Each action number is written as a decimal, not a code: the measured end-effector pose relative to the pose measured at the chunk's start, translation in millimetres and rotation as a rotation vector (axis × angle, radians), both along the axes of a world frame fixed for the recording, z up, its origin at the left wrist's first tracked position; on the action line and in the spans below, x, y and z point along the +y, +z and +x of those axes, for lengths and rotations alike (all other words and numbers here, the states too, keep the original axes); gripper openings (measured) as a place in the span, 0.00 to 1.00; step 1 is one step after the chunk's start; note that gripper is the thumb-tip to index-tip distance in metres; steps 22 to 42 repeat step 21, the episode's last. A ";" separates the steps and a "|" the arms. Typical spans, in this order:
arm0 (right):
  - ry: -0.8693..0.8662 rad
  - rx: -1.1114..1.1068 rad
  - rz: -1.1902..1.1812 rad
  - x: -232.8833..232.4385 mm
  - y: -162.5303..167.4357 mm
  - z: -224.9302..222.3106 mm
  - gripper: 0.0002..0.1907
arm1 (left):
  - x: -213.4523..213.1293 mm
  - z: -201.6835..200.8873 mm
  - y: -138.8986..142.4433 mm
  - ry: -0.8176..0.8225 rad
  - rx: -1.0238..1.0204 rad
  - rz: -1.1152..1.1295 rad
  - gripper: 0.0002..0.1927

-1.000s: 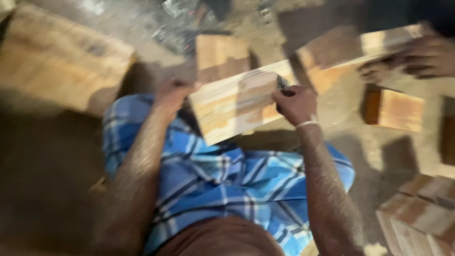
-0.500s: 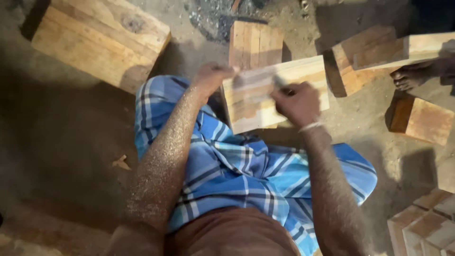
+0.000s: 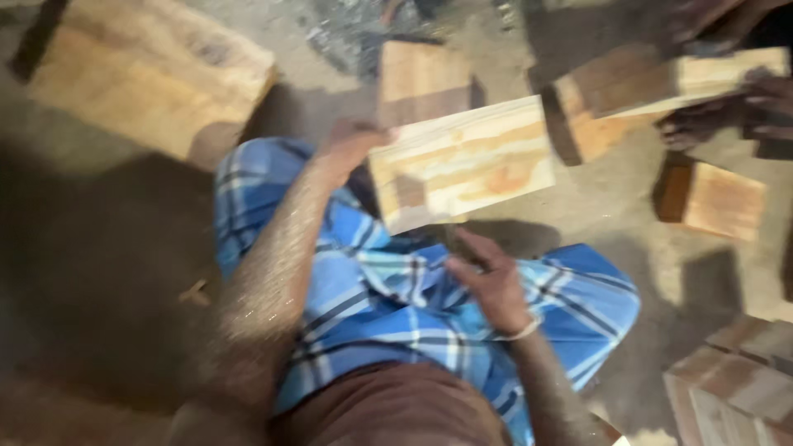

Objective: The person sits on the floor and applies a light-colored paste to rectangular wooden pieces using a small brush. They repeatedly dip the brush into a bowl of paste and spread it over the wood surfaces, then place the treated pieces into a stack.

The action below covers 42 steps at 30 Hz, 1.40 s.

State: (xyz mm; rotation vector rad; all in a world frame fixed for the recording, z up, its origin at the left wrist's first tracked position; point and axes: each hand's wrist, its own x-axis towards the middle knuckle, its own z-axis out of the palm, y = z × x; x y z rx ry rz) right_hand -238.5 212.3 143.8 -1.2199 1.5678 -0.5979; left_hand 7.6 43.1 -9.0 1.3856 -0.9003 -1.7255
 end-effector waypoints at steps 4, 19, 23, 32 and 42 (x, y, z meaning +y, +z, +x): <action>0.096 0.047 -0.291 20.2 -28.7 0.9 0.28 | 8.2 -1.1 -4.2 0.027 0.178 0.006 0.20; -0.342 0.249 -0.416 -74.0 40.8 -89.5 0.17 | 144.8 -69.1 160.1 0.167 -0.747 -0.546 0.27; -0.209 0.327 -0.546 -127.8 69.9 -81.0 0.16 | 133.7 -76.8 178.5 -0.036 -0.830 -0.585 0.37; -0.209 0.327 -0.546 -127.8 69.9 -81.0 0.16 | 133.7 -76.8 178.5 -0.036 -0.830 -0.585 0.37; -0.209 0.327 -0.546 -127.8 69.9 -81.0 0.16 | 133.7 -76.8 178.5 -0.036 -0.830 -0.585 0.37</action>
